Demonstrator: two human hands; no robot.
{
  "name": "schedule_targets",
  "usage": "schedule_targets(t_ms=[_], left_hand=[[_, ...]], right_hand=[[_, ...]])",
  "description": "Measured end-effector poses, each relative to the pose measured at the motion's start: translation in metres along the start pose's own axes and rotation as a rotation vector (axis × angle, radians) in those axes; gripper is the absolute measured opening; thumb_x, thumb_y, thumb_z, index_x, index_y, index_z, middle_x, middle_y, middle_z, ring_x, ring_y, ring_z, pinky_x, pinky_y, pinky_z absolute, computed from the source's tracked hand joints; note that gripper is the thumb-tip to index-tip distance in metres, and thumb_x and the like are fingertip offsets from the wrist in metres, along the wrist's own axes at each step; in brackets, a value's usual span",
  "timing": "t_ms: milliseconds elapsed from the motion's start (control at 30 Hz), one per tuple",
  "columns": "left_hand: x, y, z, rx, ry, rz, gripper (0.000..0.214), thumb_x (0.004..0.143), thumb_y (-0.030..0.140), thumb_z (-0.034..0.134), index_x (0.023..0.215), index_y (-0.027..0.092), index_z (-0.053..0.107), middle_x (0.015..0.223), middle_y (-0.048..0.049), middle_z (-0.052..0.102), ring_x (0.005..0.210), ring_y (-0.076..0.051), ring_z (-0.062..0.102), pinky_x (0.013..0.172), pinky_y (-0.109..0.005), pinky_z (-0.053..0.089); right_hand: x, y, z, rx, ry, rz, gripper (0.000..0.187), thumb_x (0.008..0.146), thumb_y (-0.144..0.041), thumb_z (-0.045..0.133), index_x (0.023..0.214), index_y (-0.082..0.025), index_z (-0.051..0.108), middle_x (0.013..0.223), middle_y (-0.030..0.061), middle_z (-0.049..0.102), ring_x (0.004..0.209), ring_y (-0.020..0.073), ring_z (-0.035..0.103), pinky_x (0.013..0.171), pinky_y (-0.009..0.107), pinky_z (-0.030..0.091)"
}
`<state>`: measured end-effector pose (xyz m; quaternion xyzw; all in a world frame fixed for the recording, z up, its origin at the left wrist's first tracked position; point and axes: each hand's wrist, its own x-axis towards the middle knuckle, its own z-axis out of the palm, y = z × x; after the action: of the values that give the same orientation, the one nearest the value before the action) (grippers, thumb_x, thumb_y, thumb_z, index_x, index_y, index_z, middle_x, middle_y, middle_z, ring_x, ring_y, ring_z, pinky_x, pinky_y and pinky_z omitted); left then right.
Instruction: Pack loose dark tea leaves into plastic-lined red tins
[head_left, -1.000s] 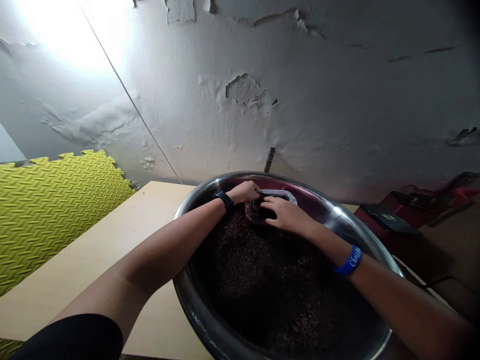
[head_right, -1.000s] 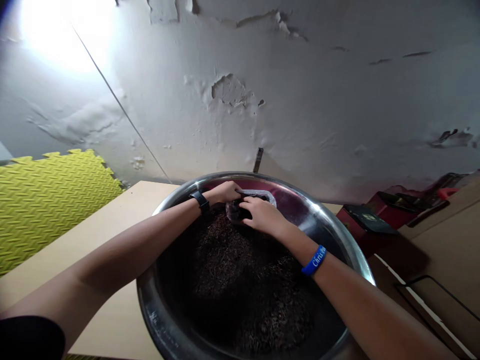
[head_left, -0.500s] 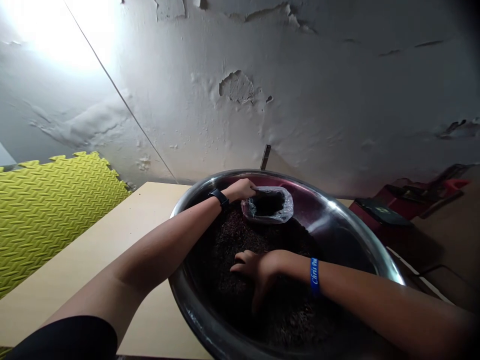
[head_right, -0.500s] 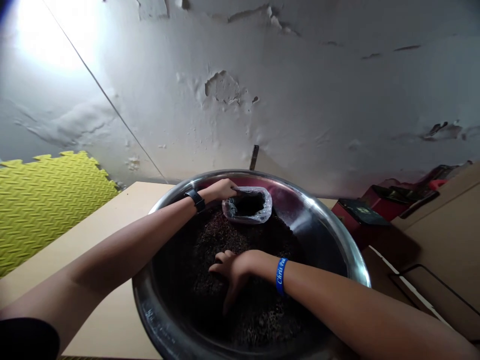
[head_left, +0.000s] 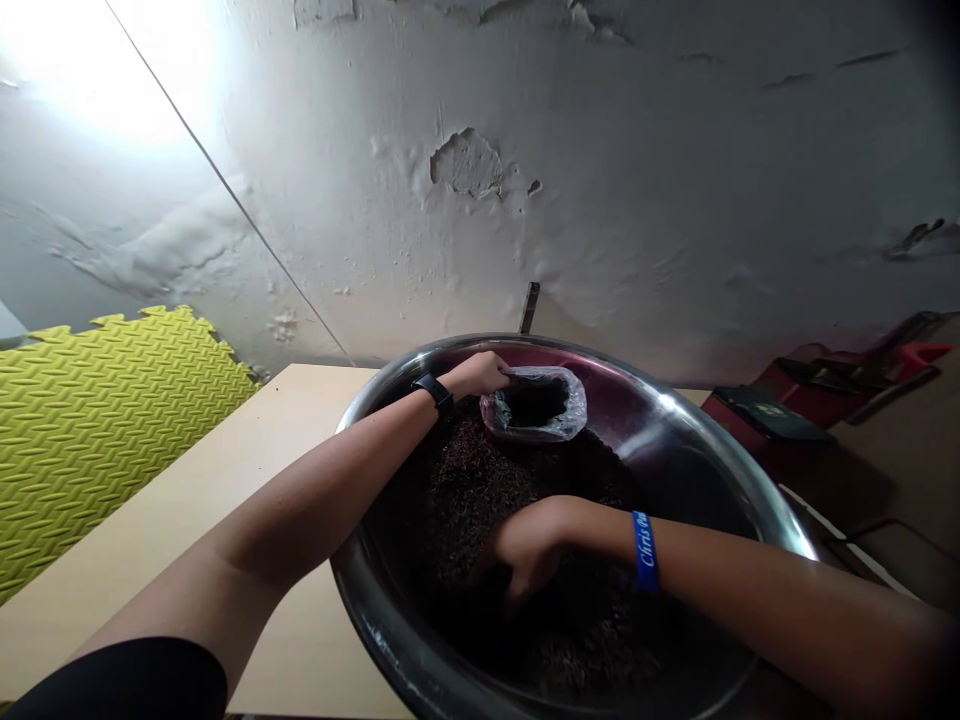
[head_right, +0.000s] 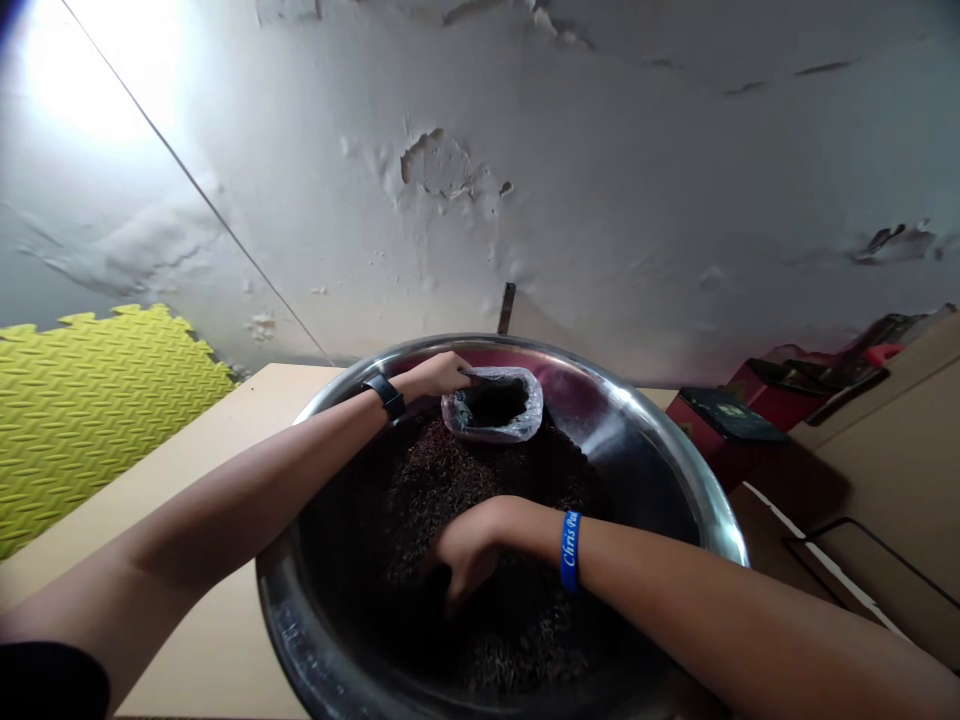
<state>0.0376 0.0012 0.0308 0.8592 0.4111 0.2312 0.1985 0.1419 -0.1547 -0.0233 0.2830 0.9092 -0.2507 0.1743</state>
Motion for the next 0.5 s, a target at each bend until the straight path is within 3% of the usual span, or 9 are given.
schedule_targets(t_ms=[67,100,233,367,433,500], left_hand=[[0.001,0.0,-0.001,-0.011,-0.016,0.007,0.02,0.066,0.028,0.052,0.063,0.012,0.065,0.05,0.0016,0.048,0.049,-0.009,0.039,0.047,-0.022,0.029],[0.001,-0.001,-0.001,-0.016,-0.021,0.007,0.021,0.066,0.028,0.053,0.065,0.012,0.066,0.051,0.0014,0.05,0.049,-0.009,0.04,0.047,-0.022,0.029],[-0.001,0.0,-0.001,-0.006,-0.007,0.005,0.022,0.068,0.03,0.052,0.065,0.011,0.065,0.051,0.0014,0.049,0.049,-0.008,0.037,0.047,-0.023,0.029],[-0.004,0.003,-0.003,-0.032,-0.028,0.027,0.021,0.068,0.027,0.053,0.063,0.009,0.063,0.052,0.0011,0.049,0.05,-0.008,0.036,0.048,-0.023,0.029],[-0.005,0.004,-0.003,-0.043,-0.042,0.027,0.018,0.067,0.024,0.052,0.065,0.009,0.064,0.052,0.0011,0.049,0.051,-0.008,0.037,0.048,-0.023,0.029],[-0.004,0.004,-0.003,-0.039,-0.041,0.0,0.018,0.067,0.023,0.05,0.065,0.011,0.064,0.051,0.0019,0.047,0.05,-0.008,0.036,0.047,-0.023,0.028]], right_hand=[[-0.008,-0.003,-0.014,-0.027,-0.111,-0.052,0.041,0.069,-0.04,0.066,0.103,-0.017,0.063,0.077,0.0013,0.067,0.061,0.0137,0.058,0.051,0.022,0.041],[-0.013,-0.004,-0.022,-0.034,-0.09,-0.078,0.037,0.074,-0.04,0.06,0.103,-0.016,0.063,0.081,0.003,0.067,0.064,0.0141,0.059,0.053,0.022,0.041],[-0.029,-0.002,-0.053,-0.011,0.32,-0.141,0.028,0.081,-0.037,0.053,0.098,-0.016,0.061,0.088,0.0053,0.066,0.073,0.0152,0.059,0.063,0.024,0.042],[-0.04,0.029,-0.074,-0.042,0.751,-0.057,0.024,0.083,-0.03,0.05,0.102,-0.017,0.057,0.096,0.0063,0.064,0.086,0.0181,0.058,0.077,0.03,0.044],[-0.043,0.051,-0.079,-0.17,0.867,0.031,0.029,0.079,-0.019,0.053,0.107,-0.016,0.056,0.107,0.009,0.061,0.098,0.0209,0.055,0.086,0.034,0.041],[-0.044,0.071,-0.08,-0.302,0.844,0.146,0.037,0.073,-0.011,0.053,0.109,-0.014,0.057,0.114,0.0118,0.057,0.103,0.0235,0.054,0.089,0.036,0.041]])
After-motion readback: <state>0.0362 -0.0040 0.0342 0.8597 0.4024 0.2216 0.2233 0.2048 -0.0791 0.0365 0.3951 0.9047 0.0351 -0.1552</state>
